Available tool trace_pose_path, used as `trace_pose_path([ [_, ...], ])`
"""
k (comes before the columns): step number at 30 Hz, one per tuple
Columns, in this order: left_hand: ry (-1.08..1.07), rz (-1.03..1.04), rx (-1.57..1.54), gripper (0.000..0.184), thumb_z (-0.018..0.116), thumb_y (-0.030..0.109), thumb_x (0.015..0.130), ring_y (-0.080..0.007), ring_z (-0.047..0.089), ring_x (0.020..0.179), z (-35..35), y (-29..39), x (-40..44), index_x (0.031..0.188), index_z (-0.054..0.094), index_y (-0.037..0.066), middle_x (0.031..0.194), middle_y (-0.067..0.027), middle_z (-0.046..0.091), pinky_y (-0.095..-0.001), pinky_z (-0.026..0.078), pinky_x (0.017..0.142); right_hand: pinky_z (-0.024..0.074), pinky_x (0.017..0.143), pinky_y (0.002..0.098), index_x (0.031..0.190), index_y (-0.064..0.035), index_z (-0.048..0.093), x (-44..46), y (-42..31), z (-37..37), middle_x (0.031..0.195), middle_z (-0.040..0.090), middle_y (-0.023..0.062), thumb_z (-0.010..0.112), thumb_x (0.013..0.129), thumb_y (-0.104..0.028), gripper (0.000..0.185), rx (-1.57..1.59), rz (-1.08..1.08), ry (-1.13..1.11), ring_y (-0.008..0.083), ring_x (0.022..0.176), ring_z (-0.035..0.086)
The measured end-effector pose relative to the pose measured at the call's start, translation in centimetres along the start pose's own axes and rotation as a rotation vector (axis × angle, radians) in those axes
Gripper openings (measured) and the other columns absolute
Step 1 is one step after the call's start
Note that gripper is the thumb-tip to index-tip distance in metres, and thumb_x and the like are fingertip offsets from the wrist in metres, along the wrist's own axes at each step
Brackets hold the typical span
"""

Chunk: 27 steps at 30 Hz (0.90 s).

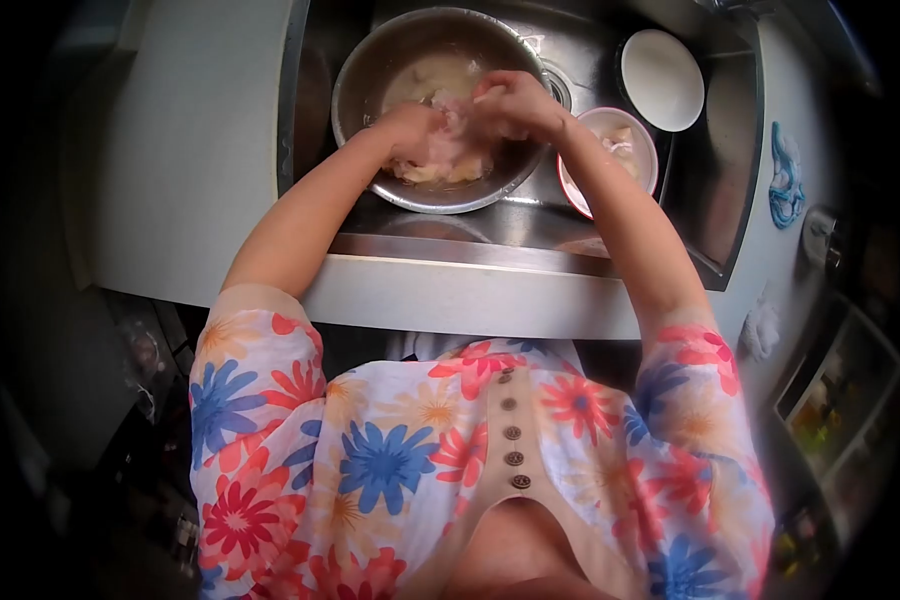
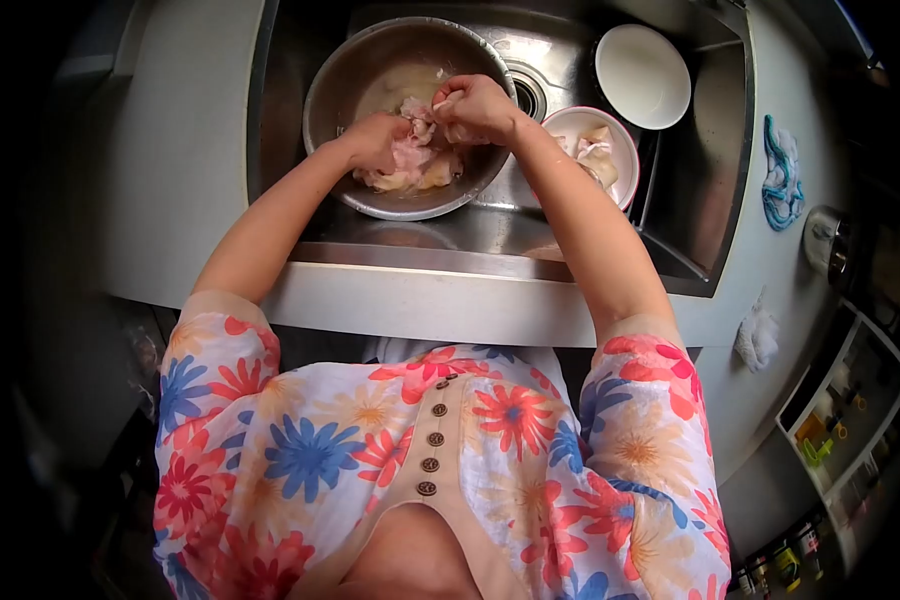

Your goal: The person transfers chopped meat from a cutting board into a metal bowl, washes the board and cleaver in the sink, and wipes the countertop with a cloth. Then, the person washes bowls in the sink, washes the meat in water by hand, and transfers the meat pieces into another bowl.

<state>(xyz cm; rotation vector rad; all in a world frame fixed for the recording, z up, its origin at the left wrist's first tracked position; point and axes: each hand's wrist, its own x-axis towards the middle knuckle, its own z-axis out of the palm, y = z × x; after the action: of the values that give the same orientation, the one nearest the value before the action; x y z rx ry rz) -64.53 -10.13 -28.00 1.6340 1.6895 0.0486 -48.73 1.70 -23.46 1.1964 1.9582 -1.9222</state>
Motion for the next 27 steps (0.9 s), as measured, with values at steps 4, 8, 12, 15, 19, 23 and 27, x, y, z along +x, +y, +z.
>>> trace_pose_path([
  [4,-0.001,-0.022,-0.199,0.04,0.067,0.004,0.057,-0.0278,0.059,0.09,0.5,-1.2,-0.4,0.095,0.06,0.011,0.093,-0.0111,0.063,-0.0325,0.046,0.078,0.0478,0.052,0.0286,0.096,-0.0042,0.058,-2.0,-1.4,0.9,0.074,0.059,0.0027,0.063,0.071,-0.011,0.026,0.29,0.081,0.015,0.0125,0.065,0.056],
  [8,0.012,-0.073,-0.239,0.035,0.063,-0.001,0.058,-0.0259,0.059,0.088,-0.2,0.2,-1.4,0.09,0.061,0.012,0.09,-0.0102,0.062,-0.0322,0.046,0.076,0.0494,0.05,0.0333,0.102,-0.0032,0.055,-0.4,1.0,1.8,0.078,0.058,0.0051,0.062,0.07,-0.007,0.033,0.154,0.004,-0.043,0.015,0.065,0.056],
  [12,0.023,-0.096,-0.202,0.034,0.061,-0.002,0.057,-0.0263,0.058,0.086,0.7,-1.2,-0.3,0.087,0.061,0.012,0.087,-0.0104,0.061,-0.0329,0.045,0.073,0.0485,0.047,0.0276,0.102,-0.002,0.056,-0.7,0.9,0.8,0.081,0.059,0.0061,0.062,0.071,-0.01,0.033,0.17,0.041,-0.089,0.0135,0.065,0.056],
  [15,0.018,-0.109,-0.229,0.032,0.059,-0.003,0.056,-0.0242,0.058,0.081,0.6,-1.7,-0.5,0.084,0.06,0.011,0.08,-0.0098,0.06,-0.0319,0.045,0.069,0.0492,0.048,0.0274,0.104,-0.0032,0.055,-2.6,0.8,-0.7,0.085,0.059,0.0062,0.062,0.072,-0.013,0.034,0.395,-0.005,-0.072,0.013,0.067,0.057],
  [19,-0.004,-0.181,-0.4,0.028,0.057,-0.004,0.055,-0.0168,0.054,0.065,0.2,-2.3,-1.3,0.079,0.058,0.009,0.069,-0.0055,0.054,-0.0283,0.043,0.055,0.0513,0.054,0.0274,0.108,-0.0047,0.054,-6.1,1.9,-4.2,0.088,0.059,0.0056,0.063,0.074,-0.013,0.036,0.356,-0.004,0.096,0.0128,0.071,0.058],
  [23,-0.023,-0.255,-0.774,0.022,0.056,-0.002,0.056,-0.0104,0.048,0.054,1.1,-3.9,-1.5,0.076,0.057,0.007,0.068,-0.0011,0.052,-0.0231,0.037,0.044,0.0527,0.063,0.0291,0.12,-0.0048,0.049,-8.0,5.3,-7.1,0.105,0.058,0.0098,0.066,0.077,-0.02,0.049,0.104,-0.025,0.254,0.0148,0.083,0.058],
  [27,-0.025,-0.236,-0.88,0.022,0.056,-0.003,0.056,-0.0106,0.05,0.056,0.9,-3.9,-1.6,0.076,0.056,0.006,0.068,-0.0013,0.052,-0.0232,0.041,0.047,0.0518,0.07,0.0319,0.125,-0.0031,0.046,-8.5,7.2,-10.1,0.116,0.054,0.0121,0.064,0.08,-0.024,0.053,-0.038,0.005,0.38,0.0192,0.098,0.056],
])
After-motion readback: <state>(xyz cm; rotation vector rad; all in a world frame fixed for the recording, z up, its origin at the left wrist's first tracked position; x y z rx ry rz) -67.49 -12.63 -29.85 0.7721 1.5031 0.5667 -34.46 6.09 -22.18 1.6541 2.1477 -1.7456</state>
